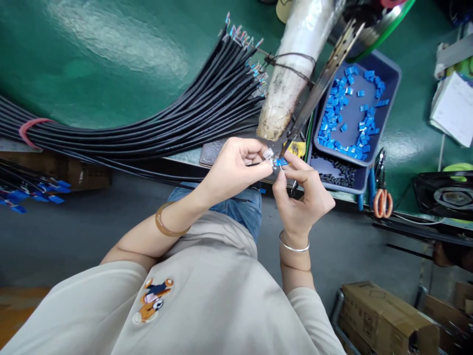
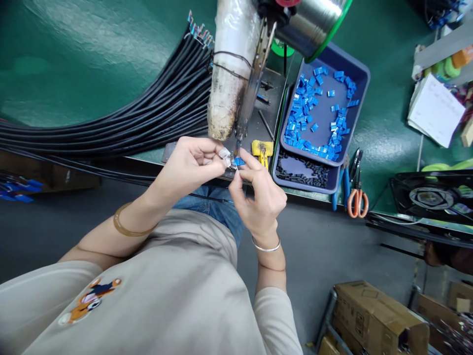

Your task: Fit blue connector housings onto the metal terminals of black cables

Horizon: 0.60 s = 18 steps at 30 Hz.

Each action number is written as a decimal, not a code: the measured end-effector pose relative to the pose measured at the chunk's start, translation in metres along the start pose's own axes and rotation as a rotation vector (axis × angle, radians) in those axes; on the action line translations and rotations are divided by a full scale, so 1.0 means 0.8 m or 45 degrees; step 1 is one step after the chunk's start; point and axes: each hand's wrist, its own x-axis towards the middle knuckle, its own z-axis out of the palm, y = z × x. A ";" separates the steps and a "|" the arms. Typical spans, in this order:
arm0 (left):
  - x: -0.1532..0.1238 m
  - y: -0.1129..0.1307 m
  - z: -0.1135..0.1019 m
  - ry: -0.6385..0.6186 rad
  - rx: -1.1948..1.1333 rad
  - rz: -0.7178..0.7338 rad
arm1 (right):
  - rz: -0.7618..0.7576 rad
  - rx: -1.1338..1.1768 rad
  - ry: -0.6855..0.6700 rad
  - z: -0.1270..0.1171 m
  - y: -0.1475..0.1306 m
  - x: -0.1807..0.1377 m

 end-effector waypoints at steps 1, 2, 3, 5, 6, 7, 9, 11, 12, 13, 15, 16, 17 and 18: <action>-0.001 0.000 0.001 0.013 0.000 -0.003 | 0.004 -0.012 0.009 0.000 0.000 0.000; -0.001 0.000 0.001 0.029 0.000 -0.002 | 0.013 -0.015 0.015 0.000 0.000 0.000; -0.002 0.000 0.002 0.047 0.001 -0.001 | 0.021 -0.009 0.018 -0.001 -0.001 0.000; -0.004 0.000 0.003 0.068 0.007 -0.001 | 0.033 0.008 0.015 -0.002 -0.002 0.000; -0.005 0.000 0.003 0.066 0.012 0.001 | 0.034 0.016 0.011 -0.002 -0.002 0.000; -0.005 0.000 0.003 0.059 0.020 0.005 | 0.034 0.023 0.007 -0.003 -0.003 0.000; -0.006 -0.001 0.003 0.051 0.041 0.029 | 0.035 0.033 0.003 -0.003 -0.003 -0.001; -0.007 -0.002 0.002 0.050 0.074 0.064 | 0.042 0.043 0.000 -0.004 -0.004 -0.001; -0.008 -0.002 0.003 0.052 0.096 0.079 | 0.048 0.049 -0.002 -0.004 -0.004 -0.002; -0.008 -0.002 0.003 0.055 0.120 0.094 | 0.056 0.054 -0.005 -0.004 -0.004 -0.002; -0.009 -0.002 0.004 0.062 0.164 0.118 | 0.072 0.068 -0.007 -0.005 -0.004 -0.003; -0.009 -0.002 0.004 0.063 0.179 0.127 | 0.082 0.077 -0.009 -0.005 -0.004 -0.003; -0.009 -0.002 0.004 0.062 0.187 0.133 | 0.089 0.085 -0.009 -0.005 -0.004 -0.003; -0.009 -0.002 0.005 0.059 0.189 0.137 | 0.094 0.091 -0.010 -0.005 -0.003 -0.002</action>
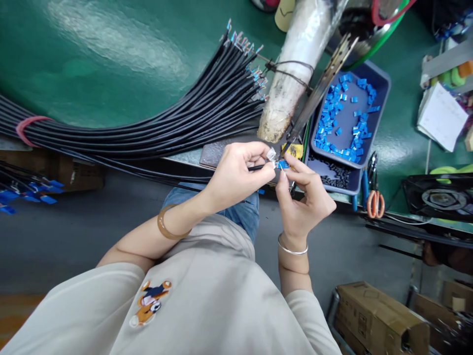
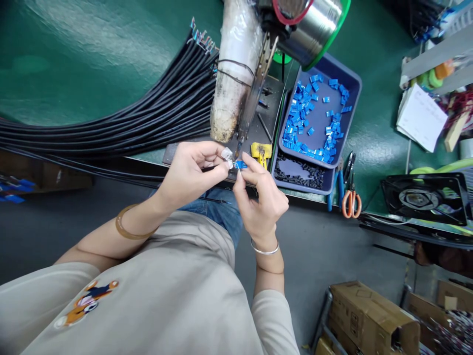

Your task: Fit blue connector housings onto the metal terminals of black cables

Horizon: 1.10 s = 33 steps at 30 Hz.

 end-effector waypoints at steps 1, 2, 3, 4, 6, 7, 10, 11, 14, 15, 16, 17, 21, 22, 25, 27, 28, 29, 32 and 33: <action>0.000 0.000 0.000 -0.003 -0.003 0.000 | 0.004 0.002 -0.002 0.000 0.000 0.000; 0.000 0.000 0.000 -0.006 -0.009 -0.001 | 0.006 -0.001 -0.004 0.000 0.001 0.001; 0.001 0.000 0.001 -0.005 -0.015 -0.004 | 0.007 -0.010 -0.005 0.001 0.001 0.001; 0.001 0.000 0.001 0.000 -0.016 -0.005 | 0.007 -0.024 -0.006 0.001 0.001 0.002; 0.001 0.001 0.001 0.018 -0.008 -0.005 | 0.009 -0.050 -0.008 0.001 0.001 0.003; 0.001 0.001 0.002 0.026 -0.002 -0.004 | 0.006 -0.058 -0.009 0.001 0.001 0.004; 0.002 0.003 0.002 0.039 0.002 -0.012 | -0.016 -0.060 -0.007 0.000 0.000 0.007; 0.002 0.004 0.002 0.038 -0.002 -0.016 | -0.026 -0.059 -0.005 0.000 -0.001 0.008; 0.003 0.005 0.001 0.043 -0.008 -0.025 | -0.041 -0.060 0.008 0.001 -0.001 0.009; 0.003 0.005 0.001 0.043 -0.004 -0.029 | -0.040 -0.057 0.010 0.001 0.000 0.009; 0.004 0.005 0.001 0.041 0.001 -0.035 | -0.037 -0.052 0.009 0.002 0.001 0.008; 0.004 0.004 0.000 0.036 0.006 -0.043 | -0.031 -0.046 0.004 0.003 0.002 0.007; 0.004 0.002 0.002 0.036 0.017 -0.042 | -0.001 -0.034 -0.004 0.003 0.004 0.005; 0.004 0.002 0.002 0.040 0.020 -0.032 | 0.000 -0.040 -0.004 0.003 0.004 0.005; 0.001 0.003 0.004 0.052 0.059 0.007 | -0.026 -0.057 -0.002 0.001 0.003 0.008; 0.000 0.003 0.003 0.054 0.105 0.044 | -0.049 -0.053 0.008 0.000 0.001 0.010; -0.001 0.003 0.003 0.052 0.127 0.062 | -0.054 -0.053 0.012 -0.001 0.000 0.011; -0.002 0.004 0.003 0.050 0.141 0.079 | -0.055 -0.056 0.015 -0.001 -0.001 0.012; -0.001 0.002 0.001 0.029 0.126 0.081 | -0.056 -0.065 0.019 0.000 -0.001 0.010; -0.001 0.001 0.001 0.019 0.107 0.064 | -0.060 -0.065 0.020 0.001 -0.001 0.009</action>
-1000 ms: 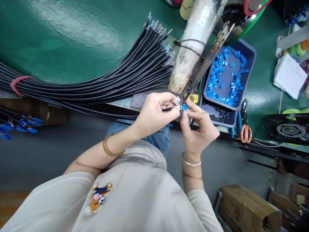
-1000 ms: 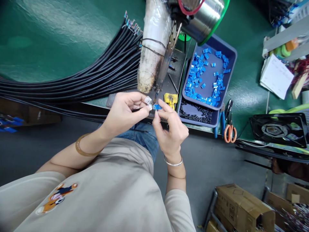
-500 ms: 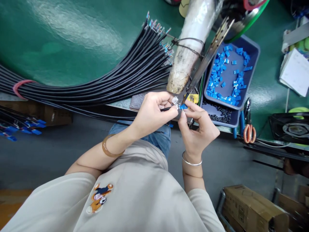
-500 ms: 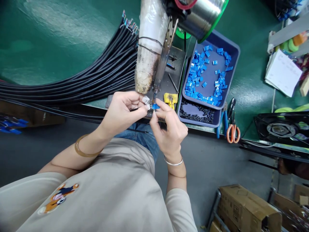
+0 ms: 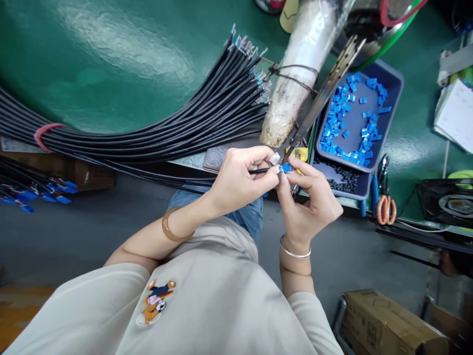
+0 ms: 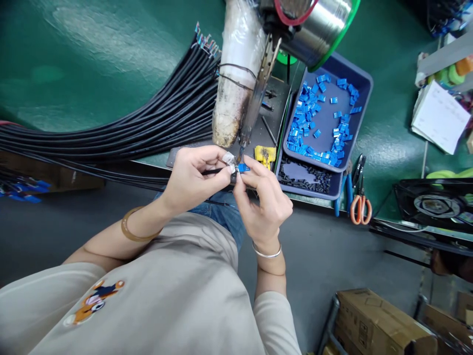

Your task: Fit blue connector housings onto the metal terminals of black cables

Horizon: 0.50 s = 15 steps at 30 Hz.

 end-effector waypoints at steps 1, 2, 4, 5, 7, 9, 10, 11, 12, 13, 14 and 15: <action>0.000 -0.002 0.000 -0.011 -0.016 -0.019 | -0.004 0.001 -0.002 0.001 0.000 -0.001; 0.000 -0.003 0.000 -0.022 -0.026 -0.037 | -0.007 0.001 -0.006 0.001 0.001 -0.002; -0.001 -0.007 -0.001 -0.045 -0.010 -0.061 | -0.001 -0.002 -0.026 0.001 0.002 -0.005; -0.002 -0.008 -0.001 -0.059 0.011 -0.059 | 0.008 0.000 -0.039 0.000 0.003 -0.006; -0.007 -0.009 -0.003 -0.092 0.064 -0.035 | 0.048 0.022 -0.049 -0.003 0.003 -0.008; -0.012 -0.010 -0.006 -0.129 0.140 0.010 | 0.141 0.074 -0.021 -0.007 0.003 -0.009; -0.015 -0.010 -0.007 -0.134 0.190 0.045 | 0.205 0.109 0.011 -0.010 0.003 -0.009; -0.019 -0.011 -0.008 -0.127 0.248 0.091 | 0.269 0.149 0.055 -0.013 0.003 -0.009; -0.023 -0.012 -0.009 -0.116 0.311 0.150 | 0.321 0.193 0.113 -0.016 0.003 -0.009; -0.027 -0.014 -0.009 -0.093 0.373 0.225 | 0.359 0.240 0.179 -0.019 0.003 -0.009; -0.030 -0.017 -0.008 -0.067 0.434 0.314 | 0.383 0.290 0.249 -0.022 0.004 -0.008; -0.034 -0.020 -0.006 -0.042 0.495 0.416 | 0.388 0.337 0.322 -0.025 0.004 -0.007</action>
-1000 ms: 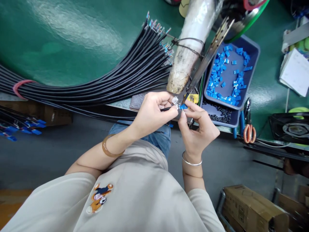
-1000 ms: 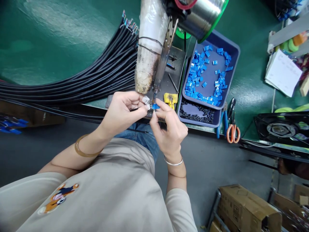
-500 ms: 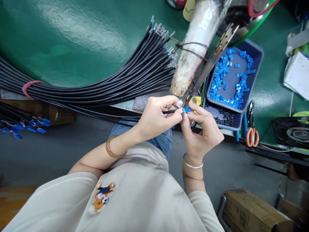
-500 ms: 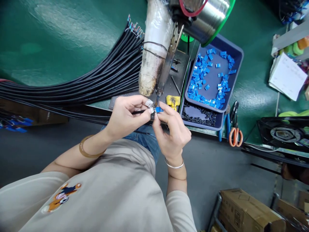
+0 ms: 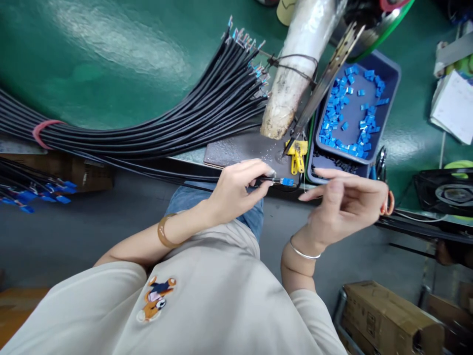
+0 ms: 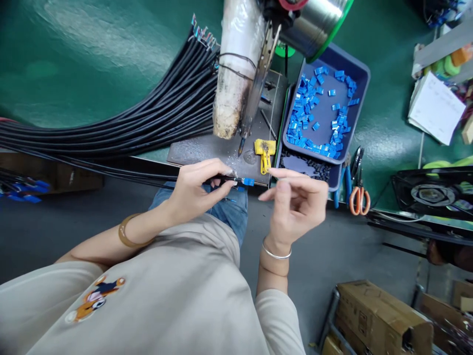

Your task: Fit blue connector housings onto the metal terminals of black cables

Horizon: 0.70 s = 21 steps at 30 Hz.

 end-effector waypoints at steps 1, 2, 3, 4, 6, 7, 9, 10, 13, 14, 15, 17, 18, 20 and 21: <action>-0.004 -0.001 0.003 0.035 0.065 0.103 | -0.013 0.054 0.061 -0.002 0.000 0.001; -0.007 -0.002 0.006 0.082 0.126 0.216 | -0.034 0.096 0.116 -0.004 0.000 0.002; -0.010 -0.003 0.009 0.130 0.190 0.320 | -0.061 0.122 0.158 -0.006 -0.001 0.003; -0.012 -0.003 0.011 0.171 0.252 0.415 | -0.088 0.137 0.183 -0.007 -0.001 0.003; -0.011 -0.002 0.009 0.168 0.352 0.529 | -0.113 0.120 0.183 -0.008 -0.004 0.000; -0.009 -0.001 0.006 0.104 0.359 0.539 | -0.097 0.094 0.158 -0.008 -0.006 -0.003; -0.003 0.002 -0.006 -0.142 0.242 0.455 | -0.044 0.035 0.080 -0.007 -0.010 -0.010; 0.000 0.003 -0.013 -0.278 0.116 0.362 | -0.009 0.004 0.032 -0.006 -0.012 -0.013; 0.007 0.005 -0.031 -0.518 -0.302 -0.039 | 0.068 -0.100 -0.160 -0.002 -0.013 -0.021; 0.008 0.005 -0.034 -0.535 -0.406 -0.157 | 0.093 -0.126 -0.240 0.000 -0.013 -0.022; 0.008 0.006 -0.036 -0.531 -0.481 -0.248 | 0.115 -0.140 -0.315 0.002 -0.011 -0.023; 0.006 0.006 -0.034 -0.486 -0.554 -0.334 | 0.140 -0.126 -0.401 0.006 -0.007 -0.022; 0.005 0.006 -0.032 -0.447 -0.561 -0.345 | 0.151 -0.097 -0.418 0.008 -0.004 -0.021; 0.004 0.006 -0.028 -0.363 -0.563 -0.351 | 0.175 -0.026 -0.458 0.012 0.003 -0.019; 0.005 0.007 -0.026 -0.332 -0.569 -0.356 | 0.183 -0.004 -0.480 0.013 0.005 -0.018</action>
